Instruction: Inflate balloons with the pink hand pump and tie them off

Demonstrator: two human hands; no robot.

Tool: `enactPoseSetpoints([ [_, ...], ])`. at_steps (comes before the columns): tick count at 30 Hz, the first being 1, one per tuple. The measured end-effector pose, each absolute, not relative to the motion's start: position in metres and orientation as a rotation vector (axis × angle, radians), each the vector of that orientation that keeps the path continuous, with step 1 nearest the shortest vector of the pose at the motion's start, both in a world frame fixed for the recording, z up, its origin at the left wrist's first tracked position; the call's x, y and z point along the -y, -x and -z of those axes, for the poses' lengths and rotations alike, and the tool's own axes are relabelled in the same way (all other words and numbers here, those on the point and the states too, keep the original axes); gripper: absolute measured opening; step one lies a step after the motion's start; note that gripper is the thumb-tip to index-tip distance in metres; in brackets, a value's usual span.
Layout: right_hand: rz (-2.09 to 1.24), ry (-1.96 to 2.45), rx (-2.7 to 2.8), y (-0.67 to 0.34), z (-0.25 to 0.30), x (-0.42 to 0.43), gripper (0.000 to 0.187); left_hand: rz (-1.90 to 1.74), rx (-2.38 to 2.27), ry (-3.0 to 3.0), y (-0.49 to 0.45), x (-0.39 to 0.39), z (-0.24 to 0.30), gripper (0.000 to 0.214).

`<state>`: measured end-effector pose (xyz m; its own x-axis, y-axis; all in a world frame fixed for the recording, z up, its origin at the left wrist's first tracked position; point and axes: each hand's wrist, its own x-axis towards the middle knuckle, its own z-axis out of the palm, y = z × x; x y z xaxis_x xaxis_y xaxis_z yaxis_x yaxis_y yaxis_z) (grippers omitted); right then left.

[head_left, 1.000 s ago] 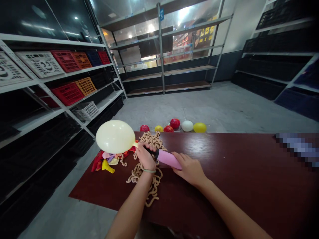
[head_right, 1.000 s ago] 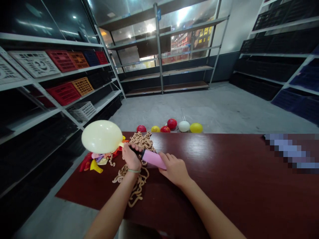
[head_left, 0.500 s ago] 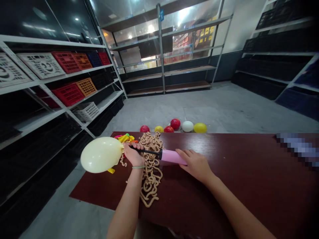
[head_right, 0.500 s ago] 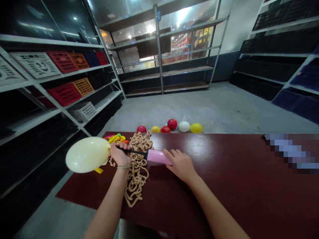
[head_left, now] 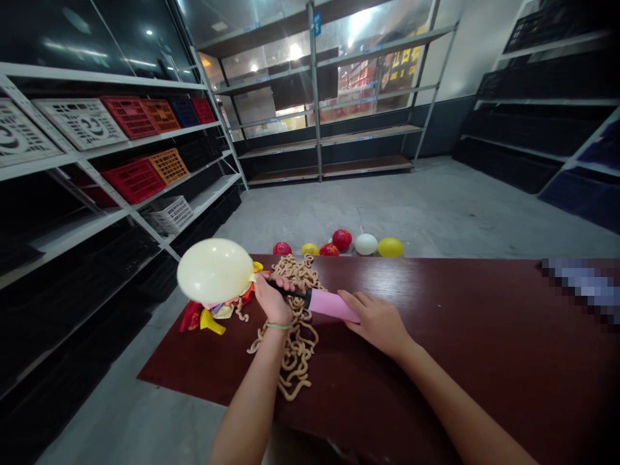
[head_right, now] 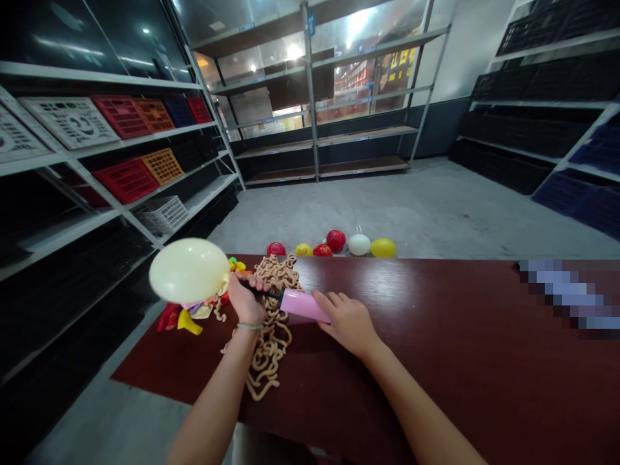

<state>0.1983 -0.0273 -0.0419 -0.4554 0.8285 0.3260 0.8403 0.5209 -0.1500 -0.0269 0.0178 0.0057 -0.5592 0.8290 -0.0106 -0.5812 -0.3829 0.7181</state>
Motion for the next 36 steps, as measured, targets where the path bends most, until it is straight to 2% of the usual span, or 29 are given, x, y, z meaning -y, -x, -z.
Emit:
enactPoseSetpoints([
  [6,0.098,1.419,2.417,-0.204,0.045,0.025,0.052,-2.111,-0.899,-0.395,0.034,-0.019,-0.005,0.02],
  [14,-0.028,1.45,2.396,-0.176,0.049,0.038,0.051,-2.033,-0.856,-0.473,0.004,-0.016,0.004,0.025],
  [25,0.137,1.466,2.402,-0.209,0.037,0.023,0.051,-2.166,-0.882,-0.362,0.048,-0.023,-0.01,0.018],
  [36,-0.053,1.475,2.382,-0.172,0.048,0.037,0.052,-2.044,-0.899,-0.512,0.009,-0.016,0.001,0.021],
])
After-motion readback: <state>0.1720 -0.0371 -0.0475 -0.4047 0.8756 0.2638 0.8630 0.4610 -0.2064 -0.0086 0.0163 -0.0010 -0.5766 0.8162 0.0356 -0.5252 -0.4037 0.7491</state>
